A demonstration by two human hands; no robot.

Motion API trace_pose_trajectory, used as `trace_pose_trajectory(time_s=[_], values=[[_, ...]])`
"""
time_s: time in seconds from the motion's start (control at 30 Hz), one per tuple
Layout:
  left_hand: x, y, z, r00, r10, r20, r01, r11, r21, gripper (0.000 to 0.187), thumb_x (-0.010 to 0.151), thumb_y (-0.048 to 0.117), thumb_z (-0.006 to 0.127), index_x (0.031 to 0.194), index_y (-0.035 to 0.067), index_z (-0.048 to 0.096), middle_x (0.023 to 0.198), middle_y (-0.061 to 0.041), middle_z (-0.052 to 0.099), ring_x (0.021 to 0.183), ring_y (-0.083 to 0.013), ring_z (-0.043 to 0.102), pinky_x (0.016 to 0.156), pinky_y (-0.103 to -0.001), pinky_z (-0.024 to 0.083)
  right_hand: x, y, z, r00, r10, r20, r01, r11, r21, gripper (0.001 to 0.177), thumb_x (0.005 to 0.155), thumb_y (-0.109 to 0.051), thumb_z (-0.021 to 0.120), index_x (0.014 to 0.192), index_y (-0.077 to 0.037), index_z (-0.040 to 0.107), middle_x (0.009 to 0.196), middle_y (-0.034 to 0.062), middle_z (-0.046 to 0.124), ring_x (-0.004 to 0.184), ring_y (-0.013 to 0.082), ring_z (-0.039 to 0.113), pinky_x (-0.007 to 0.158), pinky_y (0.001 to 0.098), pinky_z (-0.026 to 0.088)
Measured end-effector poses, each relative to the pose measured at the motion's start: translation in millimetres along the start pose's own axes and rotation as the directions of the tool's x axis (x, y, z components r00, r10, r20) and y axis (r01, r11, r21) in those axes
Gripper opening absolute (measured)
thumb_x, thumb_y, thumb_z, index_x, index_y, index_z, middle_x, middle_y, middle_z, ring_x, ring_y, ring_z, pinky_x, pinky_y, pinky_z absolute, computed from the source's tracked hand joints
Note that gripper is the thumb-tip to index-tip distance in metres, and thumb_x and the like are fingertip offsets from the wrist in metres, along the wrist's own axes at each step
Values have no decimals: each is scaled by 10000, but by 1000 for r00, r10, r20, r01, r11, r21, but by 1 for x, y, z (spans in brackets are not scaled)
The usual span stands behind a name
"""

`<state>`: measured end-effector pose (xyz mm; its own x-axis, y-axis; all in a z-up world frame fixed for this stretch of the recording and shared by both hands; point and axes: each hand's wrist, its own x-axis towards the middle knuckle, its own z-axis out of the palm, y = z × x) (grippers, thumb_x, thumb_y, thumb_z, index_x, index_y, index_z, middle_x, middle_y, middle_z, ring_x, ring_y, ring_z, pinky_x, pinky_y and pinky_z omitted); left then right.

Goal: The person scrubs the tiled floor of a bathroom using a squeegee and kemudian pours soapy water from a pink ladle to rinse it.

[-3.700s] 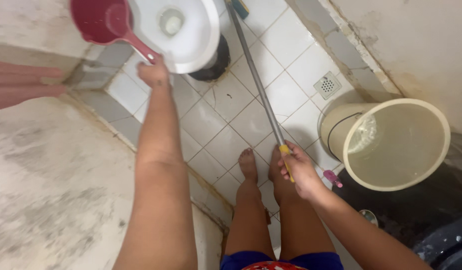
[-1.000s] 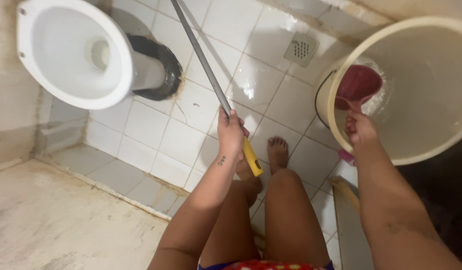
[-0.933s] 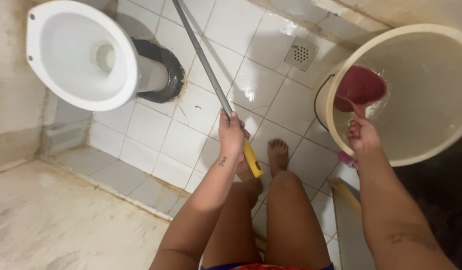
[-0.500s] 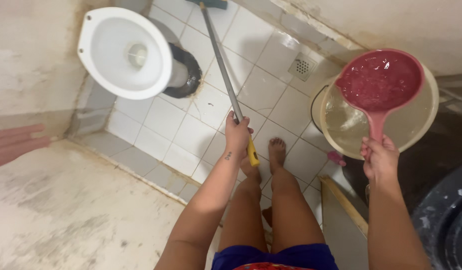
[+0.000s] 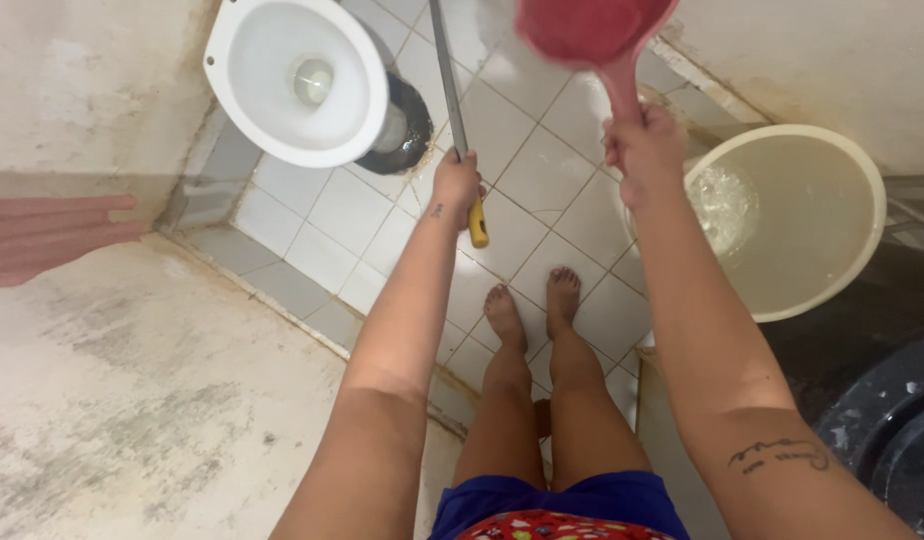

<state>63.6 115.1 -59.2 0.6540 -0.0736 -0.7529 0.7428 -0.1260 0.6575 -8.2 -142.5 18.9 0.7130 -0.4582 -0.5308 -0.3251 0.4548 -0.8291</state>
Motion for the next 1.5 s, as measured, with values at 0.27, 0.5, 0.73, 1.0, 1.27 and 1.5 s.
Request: trace_pose_trajectory(time_s=[0.27,0.5,0.73,1.0,1.27,1.5], values=[[-45,-46,-48,997,23,-73,-6,973,232,295,1038,298,483,1182,45,535,701,-85,577,535,-198,581,482,-368,516,-60,-50,-31,962,-49,270,-50,937,347,303,943,55,614,1229,-18,544,852,10,561,697,106,549,567,227,436],[-121,-135,-64,980,-113,-161,163,923,347,415,1054,336,424,1161,-48,541,815,-199,647,533,-331,650,514,-459,543,-104,-56,-97,988,3,157,-20,994,110,230,957,85,629,1168,25,558,842,75,604,627,129,562,543,229,457],[52,-110,-80,994,4,-111,56,848,528,421,1091,359,406,1083,-35,554,836,-251,681,710,-365,687,656,-458,559,-75,-18,-65,1000,17,22,-13,986,-167,313,879,57,688,1185,17,639,848,25,647,622,94,572,516,226,447],[-103,-223,-64,998,-10,-68,51,774,632,475,1092,380,411,1224,-55,550,1078,-320,667,1020,-480,631,863,-565,508,-52,-3,-33,988,66,140,-87,986,146,256,890,45,694,1128,-22,624,826,40,657,638,107,600,539,224,469],[-179,-162,-169,975,-183,-122,220,830,513,486,1087,396,414,1115,-64,569,829,-279,649,653,-398,634,599,-512,521,-86,-38,-93,996,16,85,-20,999,39,290,916,66,676,1189,-3,607,834,33,639,616,102,586,526,220,459],[-229,-253,-184,991,-79,-108,133,683,718,511,1084,433,423,1096,-39,618,870,-286,695,811,-433,697,711,-518,541,-108,-22,-130,999,50,-11,-51,978,-202,248,882,81,690,1118,26,636,842,51,642,601,87,562,509,222,434]])
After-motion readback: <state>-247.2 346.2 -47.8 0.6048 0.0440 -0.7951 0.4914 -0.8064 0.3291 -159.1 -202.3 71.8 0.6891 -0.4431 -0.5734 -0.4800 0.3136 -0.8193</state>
